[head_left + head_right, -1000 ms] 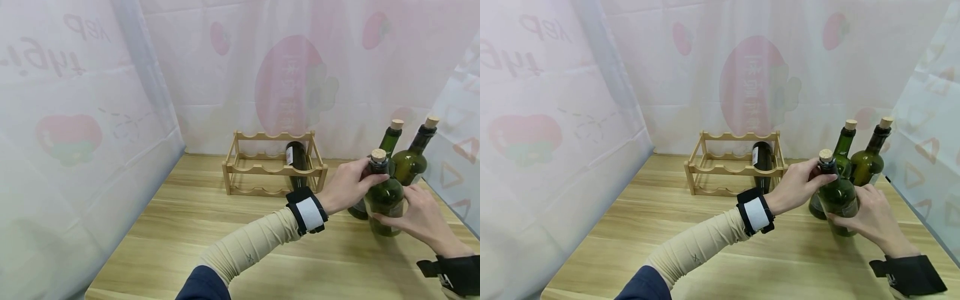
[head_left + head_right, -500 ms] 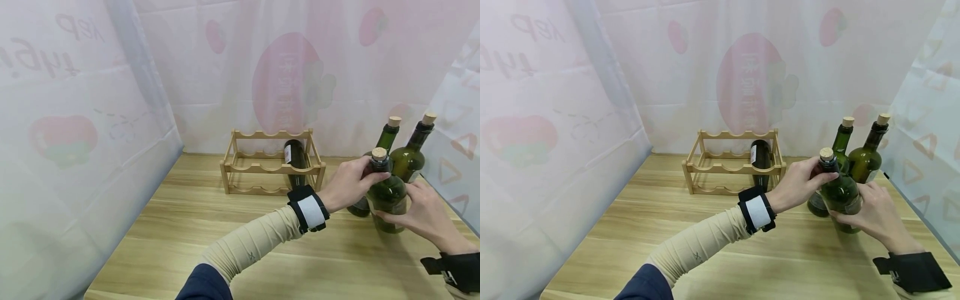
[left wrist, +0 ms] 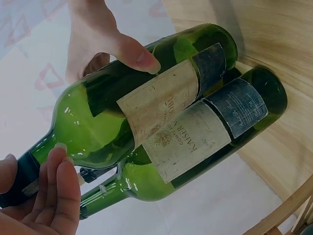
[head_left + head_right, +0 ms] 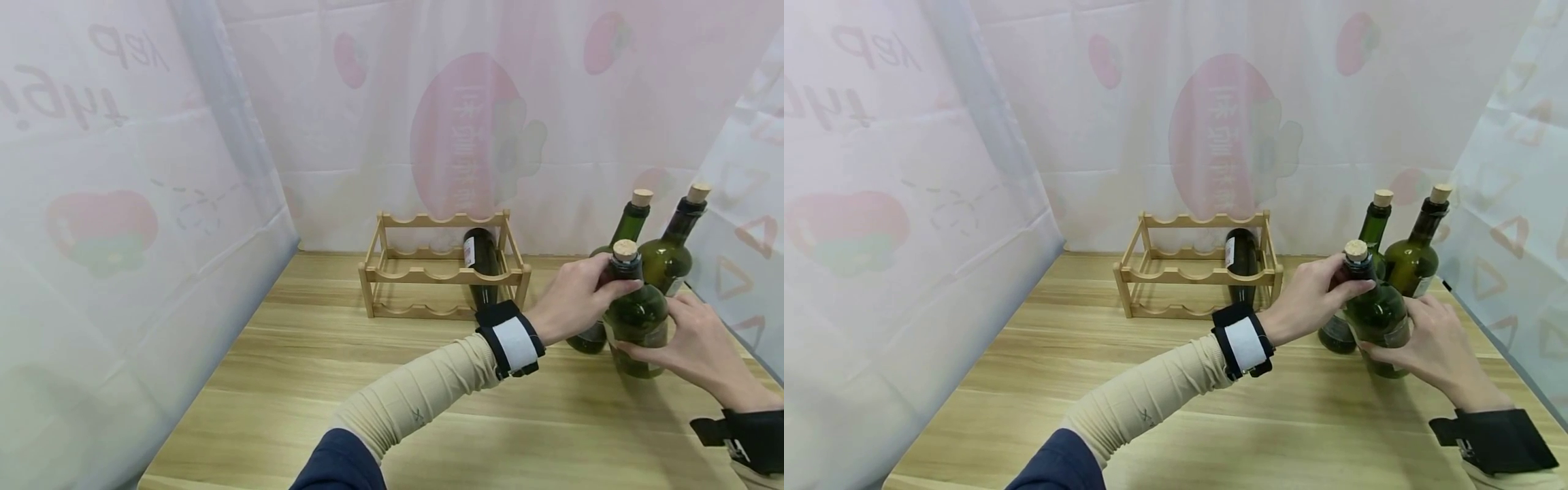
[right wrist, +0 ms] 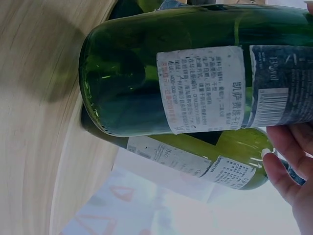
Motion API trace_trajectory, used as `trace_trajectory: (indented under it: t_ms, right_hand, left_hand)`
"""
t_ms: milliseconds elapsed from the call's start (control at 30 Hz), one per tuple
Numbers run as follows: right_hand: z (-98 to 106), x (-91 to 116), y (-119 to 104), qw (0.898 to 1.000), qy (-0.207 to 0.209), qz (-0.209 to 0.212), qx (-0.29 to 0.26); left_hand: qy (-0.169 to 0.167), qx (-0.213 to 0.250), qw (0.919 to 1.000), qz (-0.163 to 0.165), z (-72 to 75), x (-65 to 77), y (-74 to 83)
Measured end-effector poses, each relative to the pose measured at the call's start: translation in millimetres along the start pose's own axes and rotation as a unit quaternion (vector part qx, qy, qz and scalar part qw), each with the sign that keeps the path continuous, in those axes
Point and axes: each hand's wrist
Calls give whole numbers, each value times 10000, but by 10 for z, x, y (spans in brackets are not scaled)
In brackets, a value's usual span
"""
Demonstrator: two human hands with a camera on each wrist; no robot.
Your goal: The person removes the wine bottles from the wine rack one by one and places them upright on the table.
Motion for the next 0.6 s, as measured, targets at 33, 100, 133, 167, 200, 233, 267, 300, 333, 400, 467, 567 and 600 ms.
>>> trace_trajectory:
  t_ms: [33,100,133,167,200,233,267,300,333,400,467,567,600]
  right_hand:
    - [2,1,6,10000,-1,1,17]
    - [9,3,13,10000,-9,-6,57]
    - [13,5,16,10000,-16,-5,84]
    - [18,6,19,9999,-27,-8,107]
    - [24,6,20,9999,-48,-9,138]
    - [29,7,22,9998,-73,-12,158]
    - [34,6,24,9998,-88,-28,182]
    - [38,7,26,9997,-111,-46,201]
    - [41,6,30,9997,-125,-71,215]
    - [45,5,38,9995,-159,-117,230]
    - [45,6,49,9994,-169,-164,240]
    - [44,13,63,9993,-190,-220,241]
    - [45,14,68,9993,-196,-222,248]
  left_hand:
    - [0,-10,10000,3,-7,-5,1]
    - [1,-50,10000,25,-20,-13,5]
    - [9,-69,10000,26,-25,-18,7]
    - [-1,-73,10000,36,-28,-22,10]
    - [-4,-82,10000,39,-31,-26,13]
    - [-15,-74,10000,46,-32,-30,17]
    - [-21,-76,10000,49,-32,-35,21]
    - [-34,-60,10000,52,-32,-40,26]
    - [-45,-62,10000,52,-34,-47,28]
    - [-51,-83,9999,39,-40,-61,33]
    - [-57,-124,9999,33,-49,-75,35]
    - [-49,-201,9998,3,-66,-96,35]
    - [-58,-215,9998,-4,-69,-103,36]
Point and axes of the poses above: each hand's wrist, its own x-axis away from the middle knuckle, its own z-axis out of the back of the hand, y = z × x, and after that the axes turned 8 degrees about -x, right-handed
